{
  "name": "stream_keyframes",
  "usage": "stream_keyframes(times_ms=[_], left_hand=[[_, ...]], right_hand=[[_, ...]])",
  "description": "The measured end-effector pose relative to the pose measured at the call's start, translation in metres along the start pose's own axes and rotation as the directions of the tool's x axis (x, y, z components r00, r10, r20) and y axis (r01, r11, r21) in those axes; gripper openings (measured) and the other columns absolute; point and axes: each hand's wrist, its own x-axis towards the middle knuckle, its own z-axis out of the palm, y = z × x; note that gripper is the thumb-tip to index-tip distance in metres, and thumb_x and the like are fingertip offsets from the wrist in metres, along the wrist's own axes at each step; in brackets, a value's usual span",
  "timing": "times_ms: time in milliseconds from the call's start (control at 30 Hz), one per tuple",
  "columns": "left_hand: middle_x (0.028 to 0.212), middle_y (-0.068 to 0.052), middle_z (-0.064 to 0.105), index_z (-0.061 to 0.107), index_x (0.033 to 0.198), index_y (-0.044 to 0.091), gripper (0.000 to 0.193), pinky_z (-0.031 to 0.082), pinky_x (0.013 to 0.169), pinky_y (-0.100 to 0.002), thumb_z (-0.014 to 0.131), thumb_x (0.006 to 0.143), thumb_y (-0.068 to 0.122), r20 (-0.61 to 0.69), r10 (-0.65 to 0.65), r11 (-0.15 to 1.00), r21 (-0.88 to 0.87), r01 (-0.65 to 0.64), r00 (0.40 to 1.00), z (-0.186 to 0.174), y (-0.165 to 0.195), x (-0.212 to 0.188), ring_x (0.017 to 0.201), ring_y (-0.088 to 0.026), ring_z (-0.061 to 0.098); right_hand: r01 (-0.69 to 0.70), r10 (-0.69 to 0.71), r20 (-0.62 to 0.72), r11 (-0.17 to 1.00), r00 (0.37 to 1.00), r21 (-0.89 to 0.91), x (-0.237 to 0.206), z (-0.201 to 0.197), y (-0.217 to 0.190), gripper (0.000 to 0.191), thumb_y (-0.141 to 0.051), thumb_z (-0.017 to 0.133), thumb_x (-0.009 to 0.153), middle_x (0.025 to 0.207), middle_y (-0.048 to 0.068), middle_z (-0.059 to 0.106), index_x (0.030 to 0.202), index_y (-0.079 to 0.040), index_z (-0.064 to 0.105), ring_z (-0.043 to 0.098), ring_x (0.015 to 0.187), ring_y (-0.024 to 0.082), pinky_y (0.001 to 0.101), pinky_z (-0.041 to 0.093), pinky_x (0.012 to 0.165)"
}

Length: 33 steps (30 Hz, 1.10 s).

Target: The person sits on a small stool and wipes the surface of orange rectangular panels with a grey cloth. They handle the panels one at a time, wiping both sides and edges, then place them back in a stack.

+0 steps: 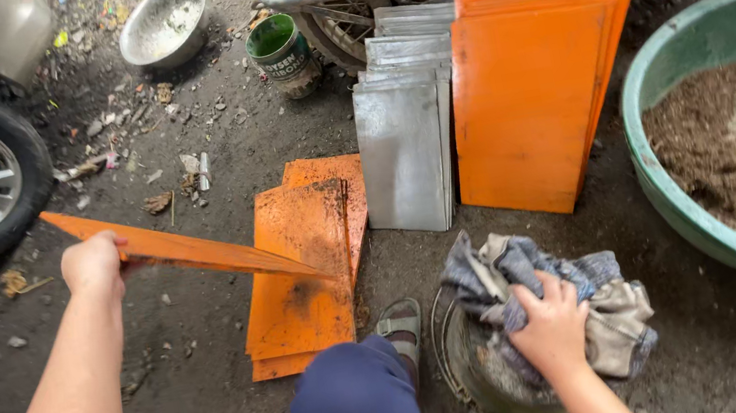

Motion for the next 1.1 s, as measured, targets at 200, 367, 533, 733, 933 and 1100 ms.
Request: stream_keyframes(times_ms=[200, 367, 533, 733, 933, 1100], left_hand=[[0.091, -0.01, 0.071, 0.067, 0.093, 0.003, 0.009, 0.061, 0.06, -0.039, 0.067, 0.085, 0.008, 0.202, -0.066, 0.995, 0.081, 0.051, 0.977, 0.013, 0.051, -0.047, 0.075, -0.025, 0.072], [0.087, -0.006, 0.069, 0.069, 0.095, 0.005, 0.011, 0.049, 0.055, -0.034, 0.074, 0.087, 0.011, 0.396, 0.044, 0.999, -0.014, -0.042, 0.917, 0.021, 0.05, -0.092, 0.071, -0.022, 0.065], [0.089, -0.01, 0.072, 0.073, 0.091, -0.002, 0.012, 0.056, 0.067, -0.034, 0.07, 0.084, 0.008, 0.567, 0.246, 0.957, -0.273, -0.103, 0.786, 0.042, 0.014, -0.143, 0.073, -0.021, 0.069], [0.091, -0.009, 0.072, 0.073, 0.091, -0.001, 0.017, 0.056, 0.078, -0.034, 0.07, 0.083, 0.013, 0.682, 0.119, 0.941, -0.309, 0.138, 0.721, 0.093, -0.113, -0.208, 0.084, -0.02, 0.069], [0.11, -0.01, 0.077, 0.074, 0.112, 0.002, 0.03, 0.053, 0.091, -0.036, 0.069, 0.086, 0.018, 0.829, -0.12, 0.931, -0.097, 0.352, 0.546, 0.112, -0.241, -0.263, 0.1, -0.022, 0.07], [0.126, -0.013, 0.072, 0.065, 0.126, -0.002, 0.042, 0.049, 0.099, -0.037, 0.066, 0.095, 0.028, 0.762, -0.288, 0.861, -0.057, 0.505, 0.579, 0.11, -0.282, -0.284, 0.114, -0.024, 0.068]], right_hand=[[-0.03, 0.085, -0.309, 0.983, 0.947, 0.178, 0.009, -0.042, 0.044, 0.056, -0.029, 0.086, 0.066, 0.128, 0.023, 0.059, 0.112, -0.002, 0.07, 0.055, 0.114, 0.045, 0.0531, 0.049, 0.095], [-0.035, 0.232, -0.478, 0.922, 0.847, 0.386, 0.009, -0.106, 0.115, 0.048, -0.024, 0.082, 0.083, 0.126, 0.025, 0.059, 0.118, 0.005, 0.066, 0.059, 0.115, 0.045, 0.0489, 0.048, 0.102], [-0.1, 0.419, -0.508, 0.835, 0.753, 0.541, -0.018, -0.149, 0.165, 0.044, -0.019, 0.085, 0.085, 0.122, 0.02, 0.061, 0.119, 0.003, 0.068, 0.063, 0.111, 0.037, 0.0424, 0.049, 0.1], [-0.171, 0.667, -0.414, 0.63, 0.62, 0.758, -0.067, -0.17, 0.198, 0.044, -0.017, 0.086, 0.08, 0.113, 0.008, 0.066, 0.115, 0.0, 0.066, 0.064, 0.104, 0.021, 0.033, 0.048, 0.094], [-0.206, 0.669, -0.421, 0.649, 0.613, 0.732, -0.088, -0.191, 0.217, 0.048, -0.019, 0.087, 0.08, 0.113, 0.008, 0.065, 0.116, 0.002, 0.062, 0.062, 0.105, 0.02, 0.0323, 0.047, 0.094], [-0.236, 0.48, -0.497, 0.848, 0.723, 0.475, -0.083, -0.219, 0.193, 0.055, -0.026, 0.086, 0.081, 0.12, 0.014, 0.062, 0.122, 0.002, 0.063, 0.062, 0.11, 0.03, 0.0391, 0.046, 0.098]])
